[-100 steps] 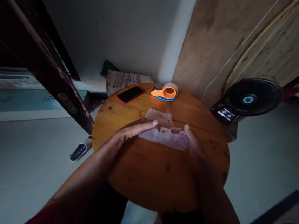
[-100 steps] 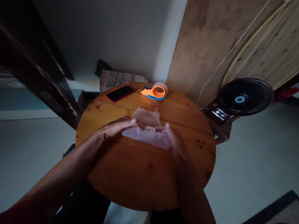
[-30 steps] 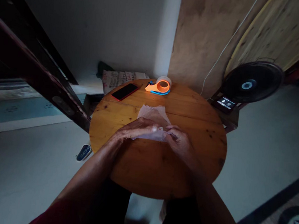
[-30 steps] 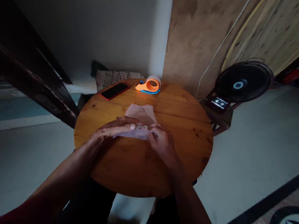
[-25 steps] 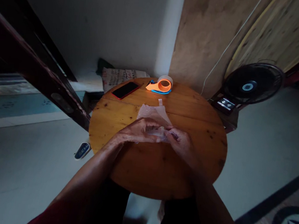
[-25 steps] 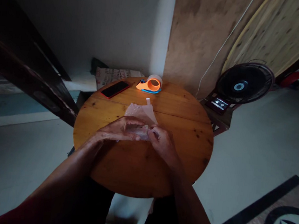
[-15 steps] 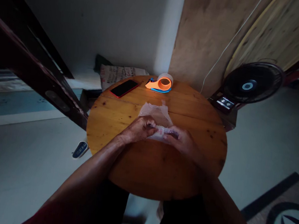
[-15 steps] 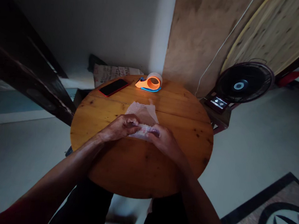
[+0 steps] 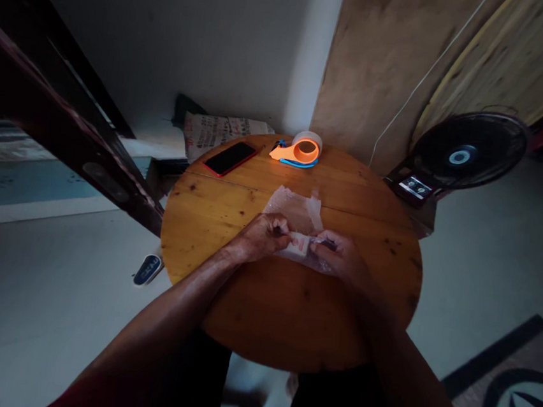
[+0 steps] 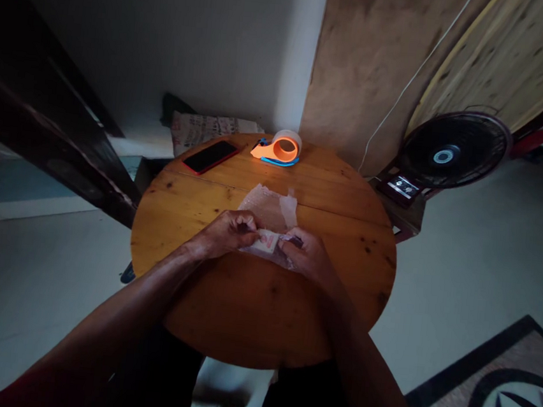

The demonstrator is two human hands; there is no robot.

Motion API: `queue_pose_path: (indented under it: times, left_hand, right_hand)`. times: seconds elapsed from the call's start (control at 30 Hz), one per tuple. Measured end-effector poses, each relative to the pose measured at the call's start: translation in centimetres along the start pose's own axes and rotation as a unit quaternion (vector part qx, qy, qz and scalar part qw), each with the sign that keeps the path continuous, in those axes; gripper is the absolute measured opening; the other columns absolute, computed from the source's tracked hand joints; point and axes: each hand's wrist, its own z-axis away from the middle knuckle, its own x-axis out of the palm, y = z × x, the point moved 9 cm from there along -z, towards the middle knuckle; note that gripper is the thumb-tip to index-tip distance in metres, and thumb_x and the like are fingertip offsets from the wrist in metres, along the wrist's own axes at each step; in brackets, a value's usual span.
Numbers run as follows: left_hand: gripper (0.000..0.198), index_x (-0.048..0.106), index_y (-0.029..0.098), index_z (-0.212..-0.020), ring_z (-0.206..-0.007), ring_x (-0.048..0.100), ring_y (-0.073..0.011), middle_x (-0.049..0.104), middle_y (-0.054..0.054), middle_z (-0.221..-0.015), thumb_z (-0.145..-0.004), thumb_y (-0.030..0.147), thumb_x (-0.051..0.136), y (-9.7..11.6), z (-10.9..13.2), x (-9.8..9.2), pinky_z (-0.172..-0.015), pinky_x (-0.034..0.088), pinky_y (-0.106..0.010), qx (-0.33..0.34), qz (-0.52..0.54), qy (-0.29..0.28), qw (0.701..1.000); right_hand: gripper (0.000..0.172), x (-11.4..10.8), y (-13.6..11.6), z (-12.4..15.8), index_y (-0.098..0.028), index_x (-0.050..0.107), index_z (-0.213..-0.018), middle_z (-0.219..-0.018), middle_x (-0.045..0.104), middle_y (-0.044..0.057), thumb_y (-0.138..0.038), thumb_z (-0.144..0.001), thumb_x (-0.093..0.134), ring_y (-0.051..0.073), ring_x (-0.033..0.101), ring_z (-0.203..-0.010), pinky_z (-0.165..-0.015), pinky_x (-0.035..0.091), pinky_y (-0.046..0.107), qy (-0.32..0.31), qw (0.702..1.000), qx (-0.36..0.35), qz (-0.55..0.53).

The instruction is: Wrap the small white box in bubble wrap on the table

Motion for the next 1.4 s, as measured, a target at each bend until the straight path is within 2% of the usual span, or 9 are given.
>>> queue_pose_path:
  times: [0.3, 0.47, 0.57, 0.67, 0.77, 0.97, 1.2, 1.3, 1.4]
  left_hand:
    - [0.013, 0.054, 0.014, -0.061, -0.061, 0.05, -0.0077, 0.06, 0.0, -0.072, -0.07, 0.018, 0.062, -0.4, -0.1, -0.1, -0.056, 0.039, -0.019, -0.011, -0.008, 0.019, 1.0]
    - [0.008, 0.057, 0.014, -0.067, -0.058, 0.048, -0.0073, 0.056, 0.002, -0.067, -0.07, 0.018, 0.063, -1.0, 0.0, -0.1, -0.054, 0.037, -0.018, -0.039, -0.002, 0.024, 0.999]
    - [0.008, 0.058, 0.015, -0.074, -0.059, 0.047, -0.007, 0.055, 0.004, -0.066, -0.07, 0.018, 0.064, -1.0, 0.0, -0.1, -0.054, 0.037, -0.017, -0.044, 0.005, 0.022, 0.999]
    - [0.013, 0.057, 0.016, -0.08, -0.064, 0.051, -0.008, 0.058, 0.003, -0.073, -0.069, 0.017, 0.064, -0.8, -0.1, 0.0, -0.059, 0.041, -0.018, -0.043, 0.028, 0.01, 0.999]
    - [0.015, 0.057, 0.016, -0.083, -0.072, 0.054, -0.0094, 0.059, 0.001, -0.08, -0.07, 0.018, 0.064, -0.7, -0.1, 0.0, -0.065, 0.043, -0.02, -0.035, 0.049, -0.005, 0.998]
    - [0.016, 0.057, 0.016, -0.086, -0.073, 0.055, -0.0093, 0.06, 0.001, -0.082, -0.071, 0.018, 0.063, -0.9, -0.3, 0.6, -0.068, 0.043, -0.021, -0.052, 0.066, -0.03, 0.996]
    - [0.024, 0.06, 0.016, -0.09, -0.077, 0.055, -0.0115, 0.061, -0.001, -0.086, -0.07, 0.027, 0.069, -0.4, 0.9, -1.7, -0.069, 0.044, -0.023, -0.077, -0.01, -0.006, 0.997]
    - [0.018, 0.061, 0.015, -0.084, -0.065, 0.052, -0.01, 0.06, 0.001, -0.076, -0.076, 0.031, 0.063, -0.9, 1.7, -2.9, -0.06, 0.04, -0.022, -0.11, -0.044, 0.005, 0.993]
    - [0.01, 0.06, 0.014, -0.076, -0.057, 0.049, -0.0093, 0.057, 0.002, -0.065, -0.077, 0.025, 0.058, -1.9, 1.7, -3.3, -0.053, 0.036, -0.02, -0.138, -0.099, 0.027, 0.985]
  right_hand:
    - [0.02, 0.0, -0.5, 0.1, -0.02, 0.054, -0.077, -0.067, 0.054, -0.003, -0.039, -0.076, 0.062, 0.011, 0.047, -0.057, -0.052, 0.036, 0.023, 0.053, 0.998, -0.011, -0.007]
    - [0.015, -0.1, -0.5, -0.3, -0.021, 0.053, -0.079, -0.071, 0.057, -0.001, -0.035, -0.08, 0.057, 0.013, 0.054, -0.066, -0.059, 0.043, 0.025, 0.075, 0.995, -0.054, 0.044]
    - [0.017, -0.2, -1.0, -0.2, -0.023, 0.053, -0.093, -0.086, 0.062, 0.003, -0.031, -0.08, 0.058, 0.017, 0.06, -0.078, -0.069, 0.048, 0.029, 0.102, 0.986, -0.11, 0.078]
    - [0.022, -0.3, -3.1, 0.8, -0.023, 0.054, -0.104, -0.107, 0.059, 0.008, -0.026, -0.082, 0.056, 0.021, 0.059, -0.098, -0.083, 0.048, 0.036, 0.137, 0.953, -0.211, 0.168]
    - [0.018, 0.5, -5.3, 2.1, -0.022, 0.059, -0.103, -0.118, 0.054, 0.01, -0.023, -0.087, 0.051, 0.023, 0.053, -0.11, -0.093, 0.042, 0.041, 0.13, 0.905, -0.303, 0.268]
    - [0.02, 2.9, -6.3, 3.1, -0.024, 0.064, -0.103, -0.112, 0.064, 0.006, -0.033, -0.087, 0.058, 0.027, 0.049, -0.114, -0.088, 0.035, 0.042, 0.098, 0.828, -0.348, 0.428]
    - [0.023, 3.6, -5.9, 3.0, -0.021, 0.064, -0.106, -0.114, 0.065, 0.008, -0.034, -0.091, 0.052, 0.027, 0.046, -0.118, -0.089, 0.03, 0.042, 0.106, 0.807, -0.334, 0.475]
    - [0.025, 3.8, -6.0, 3.0, -0.022, 0.063, -0.11, -0.116, 0.062, 0.009, -0.033, -0.091, 0.05, 0.027, 0.045, -0.116, -0.088, 0.03, 0.041, 0.099, 0.802, -0.33, 0.487]
    - [0.029, 4.1, -6.0, 2.9, -0.024, 0.062, -0.115, -0.117, 0.06, 0.01, -0.033, -0.093, 0.046, 0.027, 0.044, -0.113, -0.088, 0.029, 0.041, 0.085, 0.798, -0.319, 0.505]
